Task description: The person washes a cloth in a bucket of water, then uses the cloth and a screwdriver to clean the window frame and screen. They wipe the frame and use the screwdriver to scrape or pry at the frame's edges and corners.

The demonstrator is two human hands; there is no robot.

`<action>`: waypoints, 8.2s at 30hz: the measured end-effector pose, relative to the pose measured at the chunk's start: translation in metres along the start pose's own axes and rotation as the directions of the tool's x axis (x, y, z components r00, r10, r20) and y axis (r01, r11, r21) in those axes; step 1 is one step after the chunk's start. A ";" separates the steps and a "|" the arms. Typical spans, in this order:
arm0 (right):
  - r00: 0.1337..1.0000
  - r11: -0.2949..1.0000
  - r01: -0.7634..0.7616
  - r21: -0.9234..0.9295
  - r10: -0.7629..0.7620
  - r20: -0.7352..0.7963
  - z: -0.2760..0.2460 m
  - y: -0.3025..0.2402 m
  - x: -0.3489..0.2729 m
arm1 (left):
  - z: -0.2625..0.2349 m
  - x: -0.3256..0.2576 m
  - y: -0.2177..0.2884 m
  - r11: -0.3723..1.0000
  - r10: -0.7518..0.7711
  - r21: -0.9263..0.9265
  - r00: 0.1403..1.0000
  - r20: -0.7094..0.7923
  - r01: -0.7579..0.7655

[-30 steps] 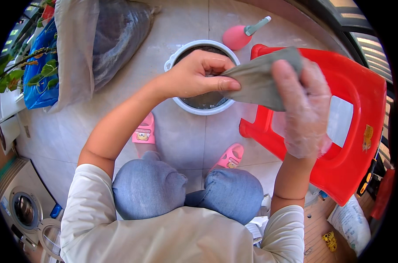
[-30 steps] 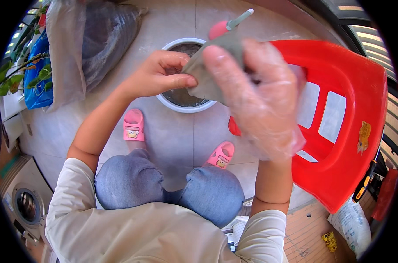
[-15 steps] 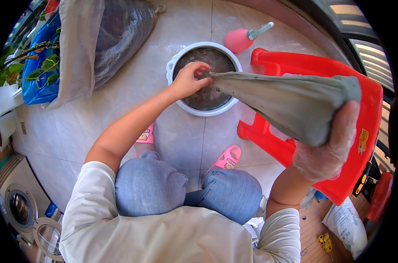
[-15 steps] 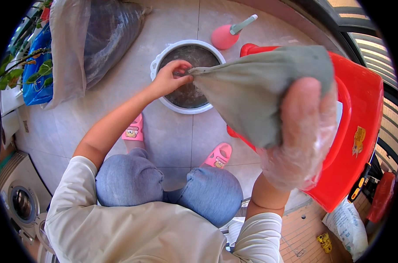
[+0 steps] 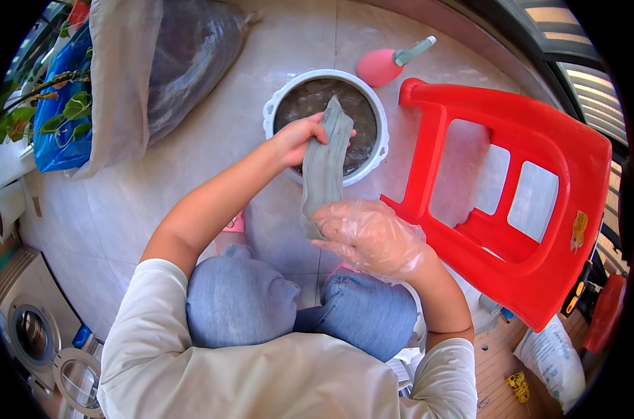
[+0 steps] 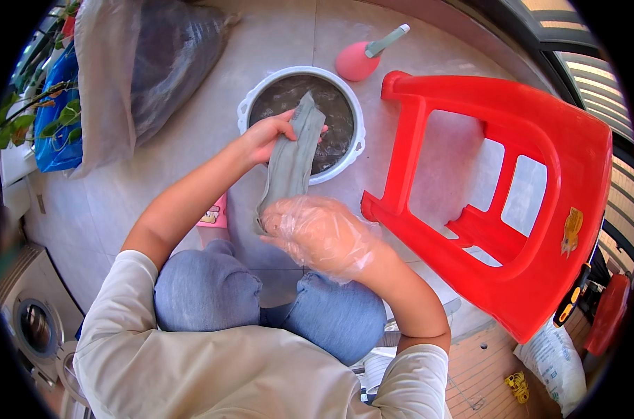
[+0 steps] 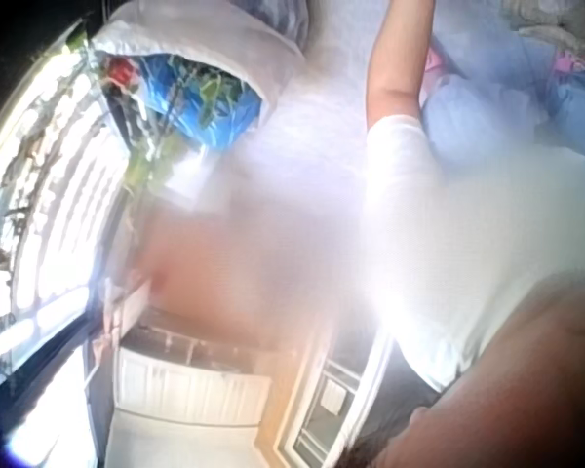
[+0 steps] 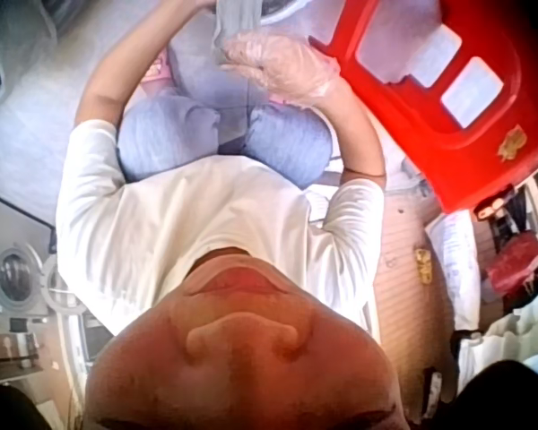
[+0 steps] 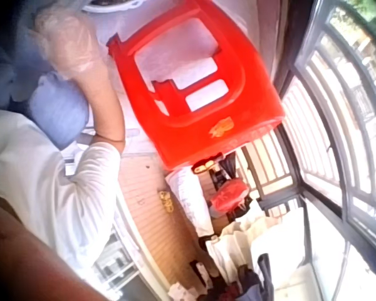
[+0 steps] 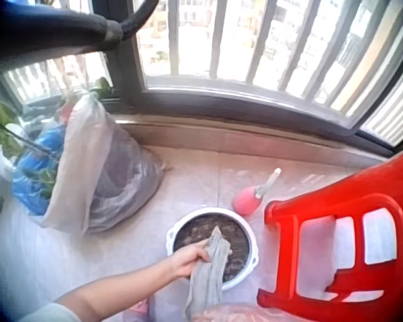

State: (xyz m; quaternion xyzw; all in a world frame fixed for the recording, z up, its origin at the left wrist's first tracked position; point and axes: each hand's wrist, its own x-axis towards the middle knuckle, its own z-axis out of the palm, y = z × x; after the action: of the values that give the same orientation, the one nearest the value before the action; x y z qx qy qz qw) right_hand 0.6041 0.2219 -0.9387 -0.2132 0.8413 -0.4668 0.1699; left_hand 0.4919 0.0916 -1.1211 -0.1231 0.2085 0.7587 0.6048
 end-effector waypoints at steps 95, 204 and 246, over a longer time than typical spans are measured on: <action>0.671 0.824 -0.565 -0.039 0.432 -0.602 0.046 0.174 0.089 | 0.010 0.038 -0.021 0.985 0.067 -0.097 0.830 -0.554 -0.144; 0.855 -0.021 -0.284 0.959 0.447 0.263 0.016 0.123 0.024 | 0.073 -0.047 0.057 -0.157 0.369 0.964 0.893 0.259 -0.215; 0.788 0.907 -0.413 -0.090 0.306 -0.535 0.036 0.135 0.045 | 0.026 -0.005 0.024 0.688 0.535 0.689 0.800 -0.271 -0.227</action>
State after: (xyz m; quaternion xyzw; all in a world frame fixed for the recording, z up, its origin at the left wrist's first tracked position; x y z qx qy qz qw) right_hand 0.5563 0.2371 -1.0761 0.0662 0.9237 -0.3773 0.0053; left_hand 0.4719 0.0950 -1.0915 -0.0406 0.6038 0.7061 0.3676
